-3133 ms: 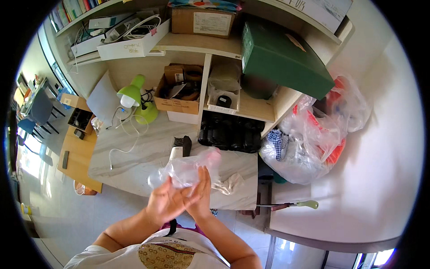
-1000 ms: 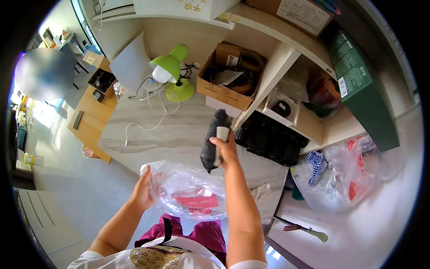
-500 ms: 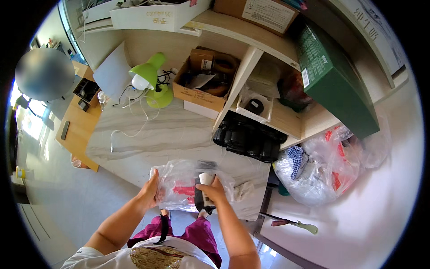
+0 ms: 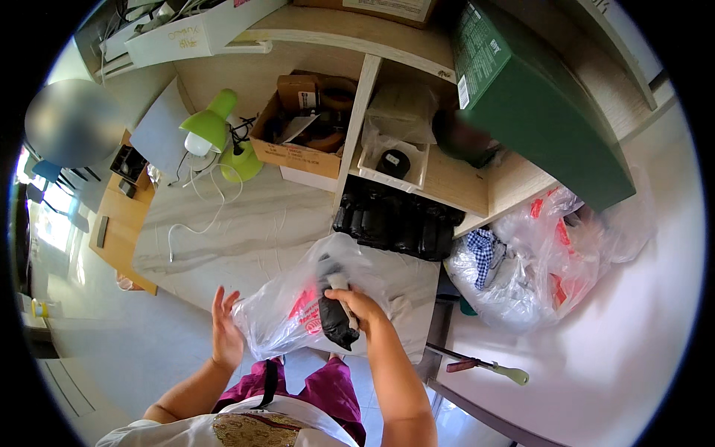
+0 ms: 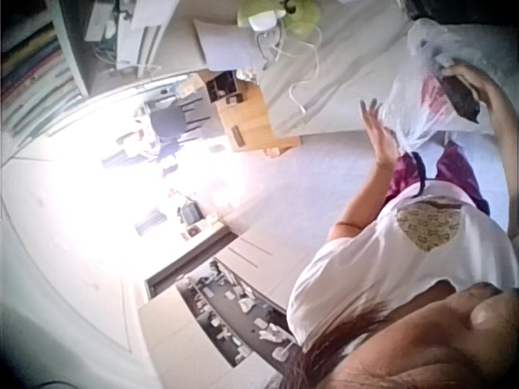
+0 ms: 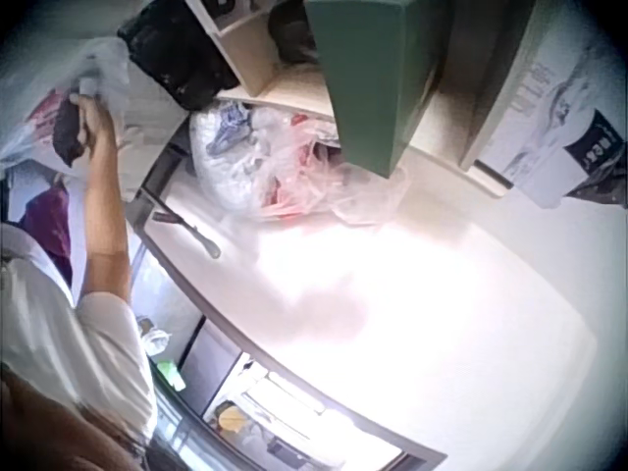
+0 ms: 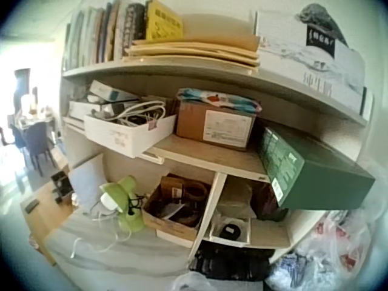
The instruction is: The person places black cylindrical objects into plastic bags, organizes them on a desk, and then ties the bags shut by hand.
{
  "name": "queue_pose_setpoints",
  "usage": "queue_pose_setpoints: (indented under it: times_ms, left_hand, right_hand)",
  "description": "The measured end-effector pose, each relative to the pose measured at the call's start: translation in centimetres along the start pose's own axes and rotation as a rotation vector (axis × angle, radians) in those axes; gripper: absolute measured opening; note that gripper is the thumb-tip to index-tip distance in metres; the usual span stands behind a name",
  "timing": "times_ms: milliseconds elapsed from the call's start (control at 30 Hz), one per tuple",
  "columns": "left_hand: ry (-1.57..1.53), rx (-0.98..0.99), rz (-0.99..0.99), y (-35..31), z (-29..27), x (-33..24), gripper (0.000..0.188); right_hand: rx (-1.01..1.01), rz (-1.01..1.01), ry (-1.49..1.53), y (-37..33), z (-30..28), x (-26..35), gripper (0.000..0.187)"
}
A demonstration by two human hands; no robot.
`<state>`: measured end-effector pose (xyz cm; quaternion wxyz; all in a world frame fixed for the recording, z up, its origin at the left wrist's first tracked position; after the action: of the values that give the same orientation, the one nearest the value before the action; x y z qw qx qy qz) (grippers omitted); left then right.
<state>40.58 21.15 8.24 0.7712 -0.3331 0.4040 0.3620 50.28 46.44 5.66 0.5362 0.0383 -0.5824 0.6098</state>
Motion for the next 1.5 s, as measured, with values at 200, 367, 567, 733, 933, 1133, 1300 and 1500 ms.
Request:
queue_pose_setpoints:
  times_ms: [200,367,567,733,933,1133,1300,1500]
  left_hand:
    - [0.639,0.320,-0.130,-4.1,-1.9,10.1,0.080]
    - [0.010,-0.045,-0.622,1.0,1.5,10.2,0.060]
    - [-0.102,0.017,-1.401,3.2,2.0,8.0,0.027]
    - [0.188,-0.030,-1.552,0.7,1.3,9.3,0.027]
    - [0.672,-0.281,-0.243,4.2,-3.3,0.1,0.015]
    - [1.357,1.060,0.677,-2.4,12.8,2.9,0.029]
    - [2.295,0.342,0.497,8.6,13.6,5.2,0.057]
    - [2.745,1.043,0.482,7.8,14.1,10.3,0.068]
  right_hand:
    - [0.062,0.003,0.375,1.7,-0.9,-3.1,0.025]
    - [0.054,-0.048,0.218,2.6,-1.2,-3.1,0.034]
    - [-0.298,-0.333,-0.801,0.8,-2.3,-1.7,0.070]
    - [-0.180,-0.298,-0.639,3.0,-0.1,-1.4,0.063]
    - [-0.490,-0.478,-1.631,4.8,-2.7,-5.2,0.075]
    - [-0.363,-0.135,-1.314,0.2,-1.7,-1.6,0.096]
    - [-0.334,-0.019,-1.303,-0.7,-4.6,-2.3,0.115]
    - [-0.124,0.056,-1.131,-2.1,-6.1,-1.8,0.111]
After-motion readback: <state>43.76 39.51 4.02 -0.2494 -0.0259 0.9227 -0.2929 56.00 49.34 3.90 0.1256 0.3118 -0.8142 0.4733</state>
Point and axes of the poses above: each hand's wrist, its own y-axis towards the middle knuckle, its own z-axis out of the palm, x = y × z, the point moved 5 cm from there along y, towards the middle knuckle, and after that the axes turned 8 degrees about -z, right-handed, at the moved point
